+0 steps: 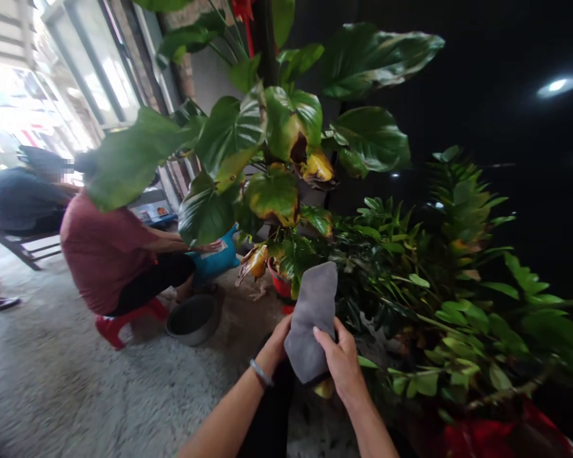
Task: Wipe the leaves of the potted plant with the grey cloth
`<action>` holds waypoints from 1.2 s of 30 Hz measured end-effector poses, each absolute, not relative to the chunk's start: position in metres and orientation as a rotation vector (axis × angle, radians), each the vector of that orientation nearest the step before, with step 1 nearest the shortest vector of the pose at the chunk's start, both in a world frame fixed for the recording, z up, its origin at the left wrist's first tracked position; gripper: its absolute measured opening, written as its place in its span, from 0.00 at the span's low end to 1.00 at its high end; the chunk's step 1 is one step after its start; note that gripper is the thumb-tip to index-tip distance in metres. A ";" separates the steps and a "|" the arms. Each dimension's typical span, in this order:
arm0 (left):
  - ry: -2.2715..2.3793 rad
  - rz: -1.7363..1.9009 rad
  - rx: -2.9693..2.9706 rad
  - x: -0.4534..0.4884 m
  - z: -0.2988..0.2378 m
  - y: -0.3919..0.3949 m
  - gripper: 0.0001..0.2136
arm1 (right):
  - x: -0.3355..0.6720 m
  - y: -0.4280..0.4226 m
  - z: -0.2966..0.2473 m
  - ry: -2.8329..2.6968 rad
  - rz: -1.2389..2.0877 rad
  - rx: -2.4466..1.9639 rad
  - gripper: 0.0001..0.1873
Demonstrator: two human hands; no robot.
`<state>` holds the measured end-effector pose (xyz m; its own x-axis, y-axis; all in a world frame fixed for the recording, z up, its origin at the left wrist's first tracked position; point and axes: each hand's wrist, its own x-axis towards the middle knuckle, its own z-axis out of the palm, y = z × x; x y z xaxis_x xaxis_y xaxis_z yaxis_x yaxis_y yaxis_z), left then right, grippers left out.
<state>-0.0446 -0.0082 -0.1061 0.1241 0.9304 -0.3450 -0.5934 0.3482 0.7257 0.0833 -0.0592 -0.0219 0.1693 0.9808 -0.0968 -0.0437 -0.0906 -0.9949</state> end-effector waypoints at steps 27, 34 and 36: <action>0.762 1.115 0.456 -0.021 -0.088 -0.073 0.26 | 0.104 -0.086 -0.064 -1.288 0.746 -1.457 0.17; 0.853 1.151 0.451 -0.039 -0.087 -0.073 0.25 | 0.130 -0.077 -0.073 -0.770 0.796 -1.435 0.23; 0.863 1.149 0.459 -0.045 -0.087 -0.073 0.25 | 0.135 -0.063 -0.069 -0.645 0.878 -1.417 0.24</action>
<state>-0.0449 -0.0727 -0.0875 0.1489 0.9234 -0.3537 -0.5971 0.3691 0.7122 0.1351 -0.0635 -0.0688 0.5485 0.8274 -0.1209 -0.1328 -0.0566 -0.9895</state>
